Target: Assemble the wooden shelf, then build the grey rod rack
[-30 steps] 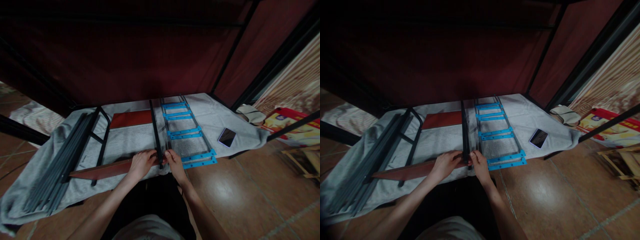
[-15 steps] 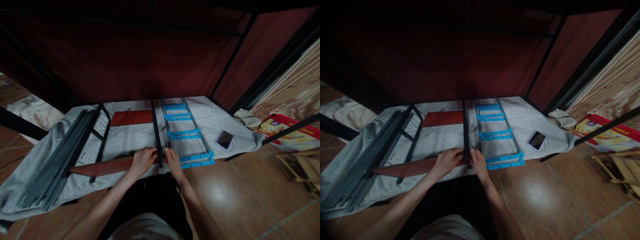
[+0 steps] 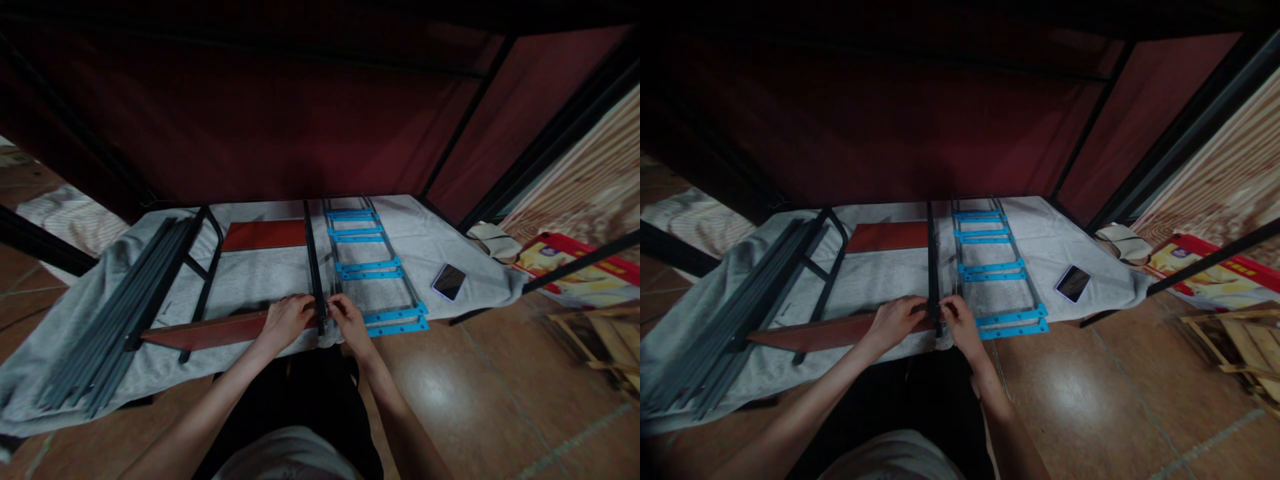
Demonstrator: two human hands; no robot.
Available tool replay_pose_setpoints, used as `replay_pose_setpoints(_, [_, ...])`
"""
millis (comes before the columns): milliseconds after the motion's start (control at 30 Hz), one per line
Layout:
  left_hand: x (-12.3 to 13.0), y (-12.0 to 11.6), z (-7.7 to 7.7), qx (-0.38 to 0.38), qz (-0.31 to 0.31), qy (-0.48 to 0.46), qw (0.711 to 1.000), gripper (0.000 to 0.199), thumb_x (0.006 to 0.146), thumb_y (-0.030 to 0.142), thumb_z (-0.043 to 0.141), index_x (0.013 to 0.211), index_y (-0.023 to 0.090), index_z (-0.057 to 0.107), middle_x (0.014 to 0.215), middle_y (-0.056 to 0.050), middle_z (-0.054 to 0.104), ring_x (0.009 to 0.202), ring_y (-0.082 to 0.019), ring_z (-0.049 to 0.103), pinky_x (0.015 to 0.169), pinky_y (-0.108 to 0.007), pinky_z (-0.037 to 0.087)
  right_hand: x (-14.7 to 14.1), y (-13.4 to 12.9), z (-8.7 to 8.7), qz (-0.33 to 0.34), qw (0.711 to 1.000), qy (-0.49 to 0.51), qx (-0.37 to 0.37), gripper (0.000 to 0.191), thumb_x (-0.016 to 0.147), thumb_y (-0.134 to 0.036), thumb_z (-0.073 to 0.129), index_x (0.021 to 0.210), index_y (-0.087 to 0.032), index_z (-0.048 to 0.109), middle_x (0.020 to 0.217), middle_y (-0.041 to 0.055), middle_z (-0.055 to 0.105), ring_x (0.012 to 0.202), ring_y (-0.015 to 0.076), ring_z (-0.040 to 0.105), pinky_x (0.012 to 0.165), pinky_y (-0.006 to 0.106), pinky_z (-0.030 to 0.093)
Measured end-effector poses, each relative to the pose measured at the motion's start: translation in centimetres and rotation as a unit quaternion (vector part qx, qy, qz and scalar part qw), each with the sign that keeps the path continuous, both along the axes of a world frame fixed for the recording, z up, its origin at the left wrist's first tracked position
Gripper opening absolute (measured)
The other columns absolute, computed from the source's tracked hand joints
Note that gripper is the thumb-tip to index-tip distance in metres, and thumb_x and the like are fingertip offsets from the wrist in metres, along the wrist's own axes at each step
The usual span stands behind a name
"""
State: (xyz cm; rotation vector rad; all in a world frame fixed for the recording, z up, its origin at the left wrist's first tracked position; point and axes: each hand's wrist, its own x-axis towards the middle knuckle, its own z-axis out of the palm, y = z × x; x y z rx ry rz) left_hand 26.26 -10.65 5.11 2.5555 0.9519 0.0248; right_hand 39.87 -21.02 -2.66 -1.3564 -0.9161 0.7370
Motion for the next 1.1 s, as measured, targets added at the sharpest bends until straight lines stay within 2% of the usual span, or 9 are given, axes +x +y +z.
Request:
replay_pose_setpoints(100, [0.0, 0.1, 0.0, -0.017, 0.004, 0.005, 1.0, 0.027, 0.088, 0.029, 0.05, 0.109, 0.028, 0.068, 0.111, -0.003, 0.073, 0.103, -0.022, 0.066, 0.081, -0.029, 0.047, 0.2, -0.1, -0.2, -0.01, 1.0, -0.01, -0.012, 0.016, 0.085, -0.037, 0.056, 0.092, -0.023, 0.063, 0.08, -0.001, 0.063, 0.071, 0.0155, 0.061, 0.069, 0.028, 0.05])
replay_pose_setpoints(200, [0.0, 0.1, 0.1, -0.018, 0.004, -0.005, 1.0, 0.027, 0.088, 0.029, 0.049, 0.108, 0.029, 0.068, 0.109, -0.002, 0.073, 0.102, -0.022, 0.066, 0.081, -0.029, 0.046, 0.7, -0.2, -0.3, -0.013, 0.996, -0.082, -0.014, 0.017, 0.087, -0.035, 0.057, 0.092, -0.024, 0.068, 0.082, 0.0013, 0.067, 0.076, 0.0173, 0.063, 0.073, 0.03, 0.051])
replay_pose_setpoints(267, [-0.1, 0.0, 0.2, -0.021, 0.01, -0.016, 1.0, 0.026, 0.088, 0.029, 0.05, 0.107, 0.029, 0.068, 0.108, -0.002, 0.073, 0.1, -0.021, 0.067, 0.081, -0.029, 0.046, 1.0, -0.2, -0.2, -0.006, 0.993, -0.116, -0.008, 0.021, 0.088, -0.036, 0.058, 0.099, -0.025, 0.071, 0.088, 0.0028, 0.068, 0.078, 0.0176, 0.064, 0.076, 0.031, 0.051])
replay_pose_setpoints(367, [-0.2, -0.2, 0.4, -0.033, 0.026, -0.03, 0.999, 0.025, 0.087, 0.028, 0.051, 0.107, 0.03, 0.065, 0.104, 0.001, 0.074, 0.095, -0.02, 0.068, 0.078, -0.027, 0.046, 1.0, -0.1, -0.1, -0.004, 0.994, -0.106, -0.003, 0.028, 0.09, -0.039, 0.055, 0.11, -0.027, 0.069, 0.095, 0.0035, 0.069, 0.073, 0.0161, 0.064, 0.073, 0.031, 0.052])
replay_pose_setpoints(500, [-0.2, -0.3, 0.5, -0.035, 0.027, -0.037, 0.998, 0.026, 0.087, 0.027, 0.05, 0.108, 0.031, 0.064, 0.104, 0.003, 0.073, 0.096, -0.019, 0.068, 0.079, -0.027, 0.047, 0.6, 0.0, -0.1, -0.01, 0.996, -0.091, 0.002, 0.027, 0.091, -0.039, 0.054, 0.11, -0.027, 0.068, 0.099, 0.0031, 0.069, 0.076, 0.0159, 0.065, 0.073, 0.029, 0.053])
replay_pose_setpoints(667, [-0.2, -0.3, 0.3, -0.033, 0.01, -0.049, 0.998, 0.029, 0.087, 0.026, 0.049, 0.11, 0.028, 0.067, 0.114, 0.0, 0.071, 0.105, -0.019, 0.065, 0.086, -0.028, 0.047, 0.3, -0.3, 0.0, -0.021, 0.997, -0.077, -0.015, 0.023, 0.09, -0.042, 0.054, 0.099, -0.024, 0.064, 0.082, 0.0009, 0.067, 0.07, 0.0165, 0.065, 0.066, 0.028, 0.053])
replay_pose_setpoints(833, [-0.1, -0.1, 0.3, -0.048, 0.017, -0.05, 0.997, 0.029, 0.087, 0.026, 0.051, 0.109, 0.029, 0.069, 0.113, 0.001, 0.072, 0.105, -0.019, 0.065, 0.087, -0.027, 0.047, 0.0, -0.3, 0.3, -0.023, 0.996, -0.084, -0.034, 0.024, 0.091, -0.045, 0.051, 0.095, -0.024, 0.063, 0.067, -0.0016, 0.062, 0.062, 0.0158, 0.062, 0.062, 0.027, 0.051])
replay_pose_setpoints(1000, [-0.1, -0.1, 0.4, -0.037, 0.027, -0.032, 0.998, 0.027, 0.087, 0.027, 0.051, 0.108, 0.029, 0.068, 0.11, 0.001, 0.073, 0.102, -0.021, 0.067, 0.085, -0.03, 0.047, -0.2, -0.1, 0.7, -0.025, 0.996, -0.077, -0.041, 0.024, 0.091, -0.046, 0.053, 0.09, -0.025, 0.064, 0.065, -0.0018, 0.061, 0.06, 0.0157, 0.061, 0.059, 0.026, 0.049])
replay_pose_setpoints(1100, [-0.1, -0.2, 0.3, -0.035, 0.03, -0.04, 0.998, 0.029, 0.087, 0.027, 0.051, 0.114, 0.029, 0.061, 0.11, 0.001, 0.073, 0.1, -0.021, 0.068, 0.083, -0.03, 0.048, -0.1, 0.1, 0.8, -0.021, 0.997, -0.061, -0.042, 0.026, 0.091, -0.047, 0.052, 0.087, -0.025, 0.064, 0.063, -0.0027, 0.06, 0.057, 0.015, 0.06, 0.057, 0.026, 0.047])
